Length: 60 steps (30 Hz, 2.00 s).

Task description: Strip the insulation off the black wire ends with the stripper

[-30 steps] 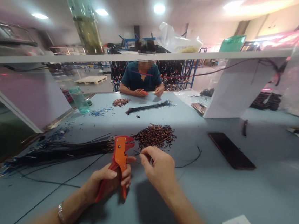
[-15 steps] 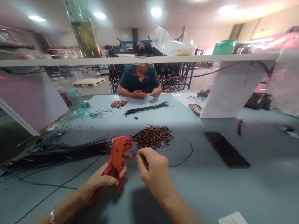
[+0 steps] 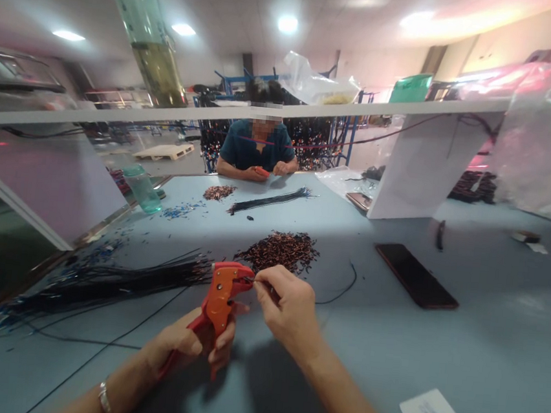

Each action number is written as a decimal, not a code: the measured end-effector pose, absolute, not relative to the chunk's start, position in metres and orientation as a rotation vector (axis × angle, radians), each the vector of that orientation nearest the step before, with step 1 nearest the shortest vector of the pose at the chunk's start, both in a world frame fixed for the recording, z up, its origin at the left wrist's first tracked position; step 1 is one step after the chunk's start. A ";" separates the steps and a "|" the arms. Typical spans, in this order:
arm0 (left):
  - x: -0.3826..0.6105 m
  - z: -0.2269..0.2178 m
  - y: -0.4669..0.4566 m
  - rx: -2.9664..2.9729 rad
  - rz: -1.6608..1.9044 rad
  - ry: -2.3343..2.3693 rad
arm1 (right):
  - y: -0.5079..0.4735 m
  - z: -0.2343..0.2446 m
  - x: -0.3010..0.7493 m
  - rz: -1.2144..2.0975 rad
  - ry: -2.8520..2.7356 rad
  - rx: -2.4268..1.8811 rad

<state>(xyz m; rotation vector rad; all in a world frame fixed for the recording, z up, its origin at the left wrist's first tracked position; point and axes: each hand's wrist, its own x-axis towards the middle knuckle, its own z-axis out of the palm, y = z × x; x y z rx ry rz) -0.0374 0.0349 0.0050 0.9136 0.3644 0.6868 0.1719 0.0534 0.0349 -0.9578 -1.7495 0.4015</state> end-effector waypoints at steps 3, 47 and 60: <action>-0.037 0.003 0.034 0.887 0.694 0.363 | 0.053 0.034 0.172 0.409 -1.762 -0.962; -0.030 0.011 0.022 0.962 0.722 0.638 | 0.049 0.038 0.176 0.090 -1.946 -0.929; -0.023 0.014 0.019 0.950 0.742 0.718 | 0.048 0.041 0.177 0.032 -1.961 -0.912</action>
